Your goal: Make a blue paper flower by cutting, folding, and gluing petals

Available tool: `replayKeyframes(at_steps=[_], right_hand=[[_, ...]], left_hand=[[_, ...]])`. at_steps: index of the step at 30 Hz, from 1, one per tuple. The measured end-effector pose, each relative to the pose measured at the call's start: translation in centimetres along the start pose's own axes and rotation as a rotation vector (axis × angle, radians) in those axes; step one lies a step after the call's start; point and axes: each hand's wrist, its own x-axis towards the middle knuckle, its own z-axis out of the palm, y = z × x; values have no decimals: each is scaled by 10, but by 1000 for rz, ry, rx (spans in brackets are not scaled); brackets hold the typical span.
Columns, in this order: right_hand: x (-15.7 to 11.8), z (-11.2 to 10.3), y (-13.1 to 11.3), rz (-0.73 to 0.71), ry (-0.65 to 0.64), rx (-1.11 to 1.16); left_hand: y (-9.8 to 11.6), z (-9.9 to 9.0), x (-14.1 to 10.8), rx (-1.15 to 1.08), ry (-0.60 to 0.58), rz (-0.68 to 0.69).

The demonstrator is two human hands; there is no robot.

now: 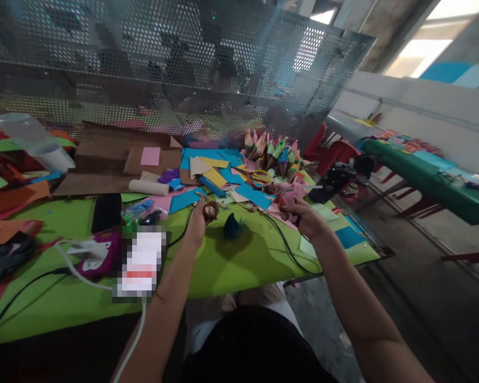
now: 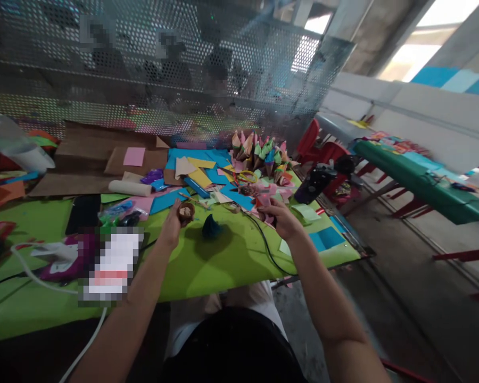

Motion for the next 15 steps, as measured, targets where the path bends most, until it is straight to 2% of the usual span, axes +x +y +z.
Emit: replayKeyframes(at_steps=[7,11,15], right_hand=[[-2,10,5,37,-51,-64],[-5,15,4,55,-94,-138],[-11,28,-5,11,-154,-229]], left_hand=[[-4,0,1,43,-13,-24],[-10,-3,4,128,42,-43],[-13,-5,3,174,-20,-7]])
